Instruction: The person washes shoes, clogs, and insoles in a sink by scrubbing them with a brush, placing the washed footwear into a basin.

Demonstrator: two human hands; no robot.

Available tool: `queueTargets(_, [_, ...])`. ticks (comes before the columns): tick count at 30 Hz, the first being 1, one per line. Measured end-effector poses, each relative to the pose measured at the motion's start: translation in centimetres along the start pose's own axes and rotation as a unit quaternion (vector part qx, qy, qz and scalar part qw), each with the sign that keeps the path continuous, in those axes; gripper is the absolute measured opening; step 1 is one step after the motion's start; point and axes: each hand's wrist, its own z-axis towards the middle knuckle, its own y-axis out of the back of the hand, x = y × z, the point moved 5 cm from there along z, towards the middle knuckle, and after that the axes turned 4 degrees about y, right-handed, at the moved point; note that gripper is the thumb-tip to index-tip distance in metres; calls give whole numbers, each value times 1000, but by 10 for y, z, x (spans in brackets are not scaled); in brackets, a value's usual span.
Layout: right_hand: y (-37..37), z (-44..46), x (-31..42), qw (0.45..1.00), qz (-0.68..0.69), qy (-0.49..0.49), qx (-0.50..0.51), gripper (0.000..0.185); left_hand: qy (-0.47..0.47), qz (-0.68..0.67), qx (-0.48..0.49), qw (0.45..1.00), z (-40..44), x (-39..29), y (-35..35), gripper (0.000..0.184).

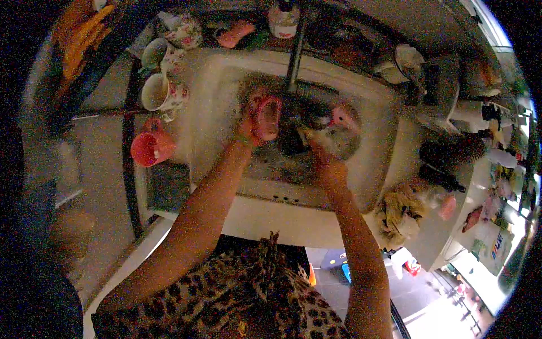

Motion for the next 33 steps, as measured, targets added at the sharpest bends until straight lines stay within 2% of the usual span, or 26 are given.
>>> queueTargets(2, [-23,23,-22,999,24,-38,-2,45,6,50,49,998,-7,-2,12,49])
queueTargets(4, [-64,38,-45,999,-9,-49,10,41,42,-16,139,989,-10,-3,14,48])
queueTargets(6, [-55,26,-35,994,83,-57,49,39,34,-27,153,987,-16,-1,14,47])
queueTargets(7, [-44,20,-20,988,125,-59,68,38,6,-4,124,992,-28,-3,2,46])
queueTargets(8, [-32,10,-10,986,153,-56,42,38,-23,18,94,995,-35,-6,-5,46])
queueTargets(10, [-19,-18,10,976,211,-47,-10,38,-26,12,35,999,-37,-4,-2,45])
queueTargets(12, [-25,-28,39,956,288,38,-27,38,-17,15,30,999,-38,-2,-2,44])
queueTargets(14, [-34,-19,50,932,360,44,-31,38,1,26,76,997,-38,3,4,42])
queueTargets(18, [-58,46,53,903,426,-46,-16,40,-4,-49,69,996,-48,7,-18,41])
queueTargets(20, [-44,70,57,863,493,-105,26,41,11,-68,97,993,-35,15,-8,40])
queueTargets(21, [-23,74,66,812,559,-156,65,42,24,-66,124,990,-35,17,-12,40])
queueTargets(23, [-24,76,50,714,675,-150,115,42,43,-58,191,979,-32,15,-25,41])
queueTargets(24, [-50,72,13,669,725,-101,130,42,45,-56,177,982,-31,17,-24,41])
queueTargets(26, [-49,56,8,695,699,-96,140,43,46,-51,147,987,-26,20,-14,41])
queueTargets(27, [-25,30,36,759,621,-145,131,43,50,-50,120,990,-24,21,-6,41])
queueTargets(29, [-14,3,46,826,519,-191,109,42,56,-49,63,995,-20,23,13,40])
queueTargets(31, [-25,-6,36,847,488,-191,84,40,72,-34,94,992,-16,24,18,38])
queueTargets(32, [-38,4,28,887,443,-118,59,39,81,-24,110,990,-15,26,19,37])
queueTargets(33, [-57,25,16,918,393,-43,31,38,94,-14,67,993,-14,28,27,36])
